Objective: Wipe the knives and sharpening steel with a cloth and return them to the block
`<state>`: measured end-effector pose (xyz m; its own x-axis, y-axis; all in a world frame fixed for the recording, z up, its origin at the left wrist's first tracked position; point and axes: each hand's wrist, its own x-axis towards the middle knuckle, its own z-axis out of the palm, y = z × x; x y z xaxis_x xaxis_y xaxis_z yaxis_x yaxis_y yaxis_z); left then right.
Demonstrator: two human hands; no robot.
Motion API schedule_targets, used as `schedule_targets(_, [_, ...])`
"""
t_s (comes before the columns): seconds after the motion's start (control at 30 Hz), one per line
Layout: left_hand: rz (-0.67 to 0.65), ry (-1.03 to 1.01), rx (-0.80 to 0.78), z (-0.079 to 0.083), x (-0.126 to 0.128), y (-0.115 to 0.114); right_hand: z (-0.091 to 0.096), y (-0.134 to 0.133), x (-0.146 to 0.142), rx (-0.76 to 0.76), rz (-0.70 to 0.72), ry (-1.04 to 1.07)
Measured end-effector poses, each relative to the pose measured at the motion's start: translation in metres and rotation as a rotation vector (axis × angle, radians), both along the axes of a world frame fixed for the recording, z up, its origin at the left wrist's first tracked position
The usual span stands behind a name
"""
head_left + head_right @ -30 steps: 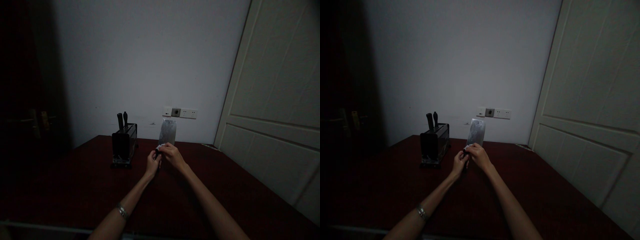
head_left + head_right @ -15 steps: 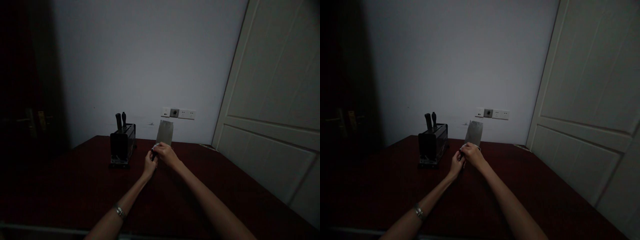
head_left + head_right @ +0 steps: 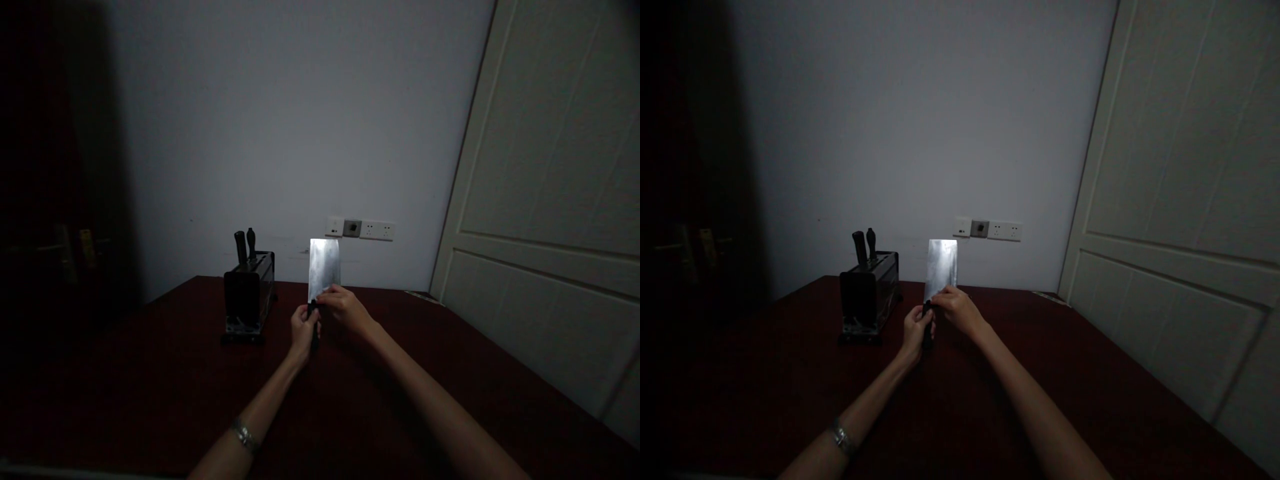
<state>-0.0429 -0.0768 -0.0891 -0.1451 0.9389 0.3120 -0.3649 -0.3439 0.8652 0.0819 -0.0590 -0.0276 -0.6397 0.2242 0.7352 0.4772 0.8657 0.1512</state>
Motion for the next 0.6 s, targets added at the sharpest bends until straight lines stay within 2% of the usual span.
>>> schedule_targets(0.43, [0.129,0.206,0.103,-0.011,0.000,0.007,-0.009,-0.002,-0.012,-0.006,-0.044,-0.003])
schedule_targets(0.6, [0.127,0.227,0.131,-0.009,0.004,0.005,-0.002,-0.001,-0.019,-0.048,-0.061,-0.043])
